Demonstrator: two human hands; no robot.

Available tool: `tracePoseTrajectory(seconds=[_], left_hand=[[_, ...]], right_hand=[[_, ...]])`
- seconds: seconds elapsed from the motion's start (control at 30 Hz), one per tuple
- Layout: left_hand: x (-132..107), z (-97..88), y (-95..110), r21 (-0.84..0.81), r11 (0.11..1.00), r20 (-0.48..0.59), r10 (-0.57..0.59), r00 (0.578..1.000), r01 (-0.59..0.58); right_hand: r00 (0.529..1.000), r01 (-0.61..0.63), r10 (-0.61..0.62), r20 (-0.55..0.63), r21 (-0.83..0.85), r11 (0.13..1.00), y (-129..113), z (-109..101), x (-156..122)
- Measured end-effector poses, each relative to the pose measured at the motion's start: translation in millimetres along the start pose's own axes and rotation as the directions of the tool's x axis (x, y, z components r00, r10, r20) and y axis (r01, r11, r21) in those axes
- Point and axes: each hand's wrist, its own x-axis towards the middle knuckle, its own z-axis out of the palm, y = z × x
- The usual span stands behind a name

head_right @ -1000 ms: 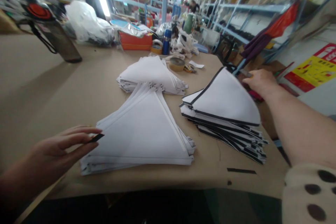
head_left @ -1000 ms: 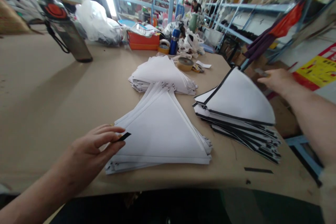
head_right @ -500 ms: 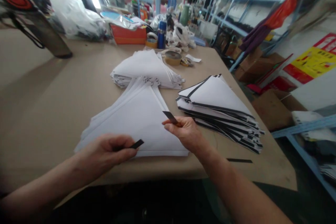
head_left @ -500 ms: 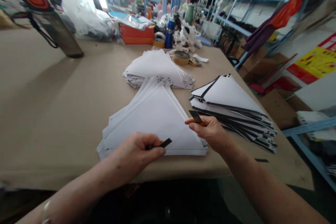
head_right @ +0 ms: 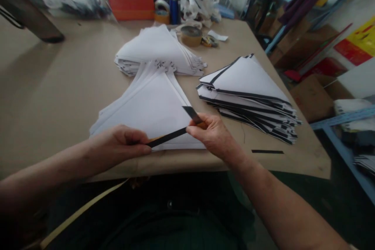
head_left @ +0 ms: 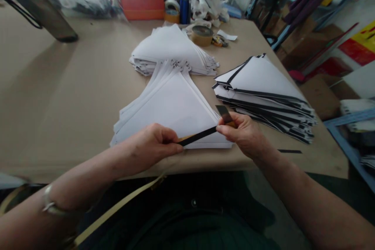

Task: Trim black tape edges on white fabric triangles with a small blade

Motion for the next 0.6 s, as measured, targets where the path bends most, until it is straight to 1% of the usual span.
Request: tracePoseTrajectory(seconds=[0.1, 0.17, 0.2, 0.27, 0.33, 0.4, 0.47, 0.53, 0.6], left_hand=[[-4, -11.9, -14, 0.106, 0.993, 0.074, -0.063, 0.995, 0.055], [-5, -18.2, -19, 0.186, 0.978, 0.092, -0.109, 0.99, 0.091], [-5, -20.5, -20, 0.219, 0.97, 0.089, -0.129, 0.988, 0.107], [-4, -23.0, -19, 0.266, 0.955, 0.069, -0.156, 0.985, 0.133], [-2, -23.3, -18, 0.306, 0.94, 0.053, -0.177, 0.983, 0.153], [1, -22.1, -18, 0.361, 0.917, 0.039, -0.196, 0.98, 0.169], [3, -20.7, -20, 0.406, 0.895, 0.026, -0.214, 0.976, 0.185], [4, -19.8, -23, 0.418, 0.887, 0.019, -0.226, 0.974, 0.197], [4, -19.8, -22, 0.417, 0.887, 0.009, -0.223, 0.975, 0.199]], right_hand=[[0.983, -0.1, 0.109, -0.148, 0.068, 0.993, 21, -32, -22], [0.961, -0.162, 0.168, -0.221, 0.048, 0.986, 38, -44, -39], [0.951, -0.179, 0.175, -0.257, 0.008, 0.984, 46, -47, -46], [0.934, -0.188, 0.144, -0.326, -0.109, 0.976, 57, -45, -57], [0.929, -0.17, 0.073, -0.362, -0.244, 0.955, 64, -39, -61], [0.938, -0.122, -0.02, -0.347, -0.383, 0.916, 66, -32, -60], [0.949, -0.063, -0.103, -0.299, -0.497, 0.865, 67, -27, -59], [0.951, -0.033, -0.148, -0.272, -0.562, 0.826, 68, -24, -57], [0.95, -0.036, -0.156, -0.269, -0.593, 0.805, 68, -22, -57]])
